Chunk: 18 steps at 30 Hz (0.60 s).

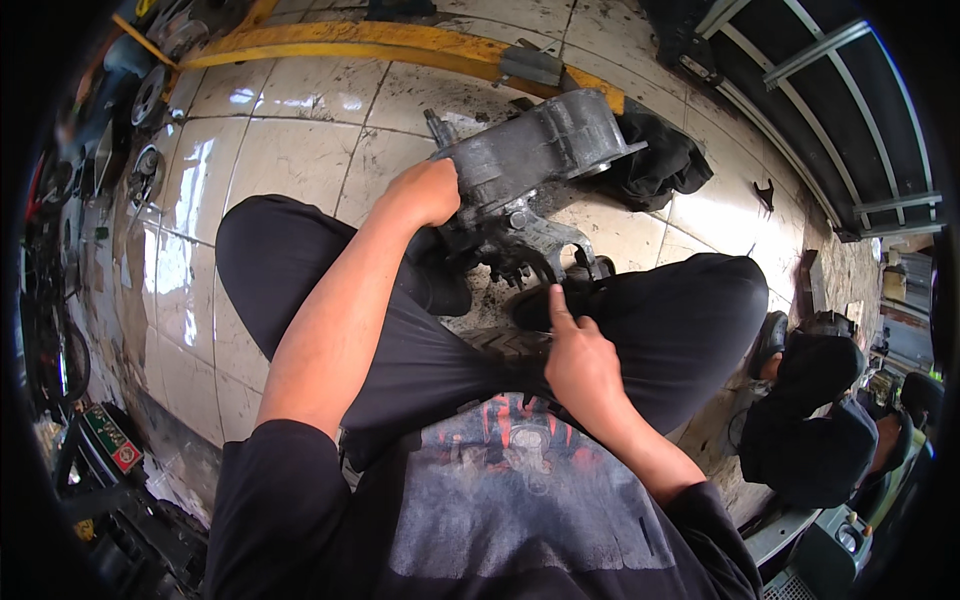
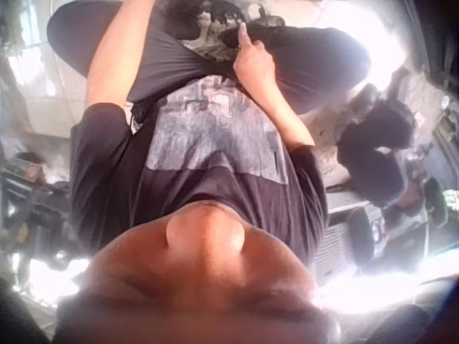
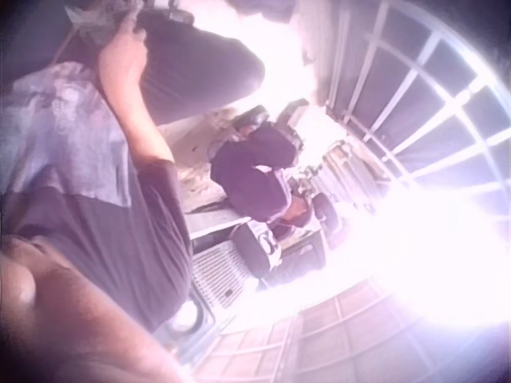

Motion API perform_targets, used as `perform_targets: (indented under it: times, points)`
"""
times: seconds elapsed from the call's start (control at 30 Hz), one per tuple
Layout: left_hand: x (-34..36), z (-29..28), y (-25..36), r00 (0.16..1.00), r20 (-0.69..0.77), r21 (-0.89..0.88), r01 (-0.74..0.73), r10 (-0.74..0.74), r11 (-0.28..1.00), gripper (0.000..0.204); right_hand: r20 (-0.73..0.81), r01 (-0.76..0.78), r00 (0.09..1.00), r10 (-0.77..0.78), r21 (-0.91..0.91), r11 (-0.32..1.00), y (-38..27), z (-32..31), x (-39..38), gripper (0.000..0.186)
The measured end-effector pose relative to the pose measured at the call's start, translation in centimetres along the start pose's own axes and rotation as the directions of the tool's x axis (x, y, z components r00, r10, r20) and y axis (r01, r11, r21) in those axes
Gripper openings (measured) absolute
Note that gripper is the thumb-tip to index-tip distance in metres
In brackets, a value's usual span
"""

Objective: The person sits on the floor and uses a metal file to scrape and clean a specific area on a dark mechanical component. They hold the part steady with one hand while filing with the other, occasionally adjusting their grip to access different angles of the same spot.

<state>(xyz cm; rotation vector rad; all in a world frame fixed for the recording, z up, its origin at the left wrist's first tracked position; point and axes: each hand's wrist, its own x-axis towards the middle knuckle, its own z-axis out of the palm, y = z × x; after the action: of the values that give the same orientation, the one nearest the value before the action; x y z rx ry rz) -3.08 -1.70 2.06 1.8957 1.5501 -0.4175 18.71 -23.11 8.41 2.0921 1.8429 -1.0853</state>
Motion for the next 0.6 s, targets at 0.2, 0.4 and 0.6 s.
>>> perform_targets:
  times: [0.2, 0.4, 0.6]
  points:
    - [0.4, 0.5, -0.4, 1.0, -0.018, -0.012, -0.006, 0.006, 1.0, 0.053, -0.012, 0.028, 1.0, -0.028, -0.032, 0.999, -0.4, 0.3, 0.0, 0.081]
    - [0.6, 0.7, -0.4, 1.0, -0.009, -0.01, -0.017, 0.017, 1.0, 0.045, -0.031, 0.065, 0.997, -0.067, -0.071, 0.995, 0.0, 1.7, -0.4, 0.065]
    - [1.4, 0.3, 0.5, 1.0, 0.001, 0.041, 0.012, -0.012, 0.999, 0.026, -0.031, 0.055, 0.998, -0.054, 0.008, 0.998, 0.9, -0.8, -0.6, 0.065]
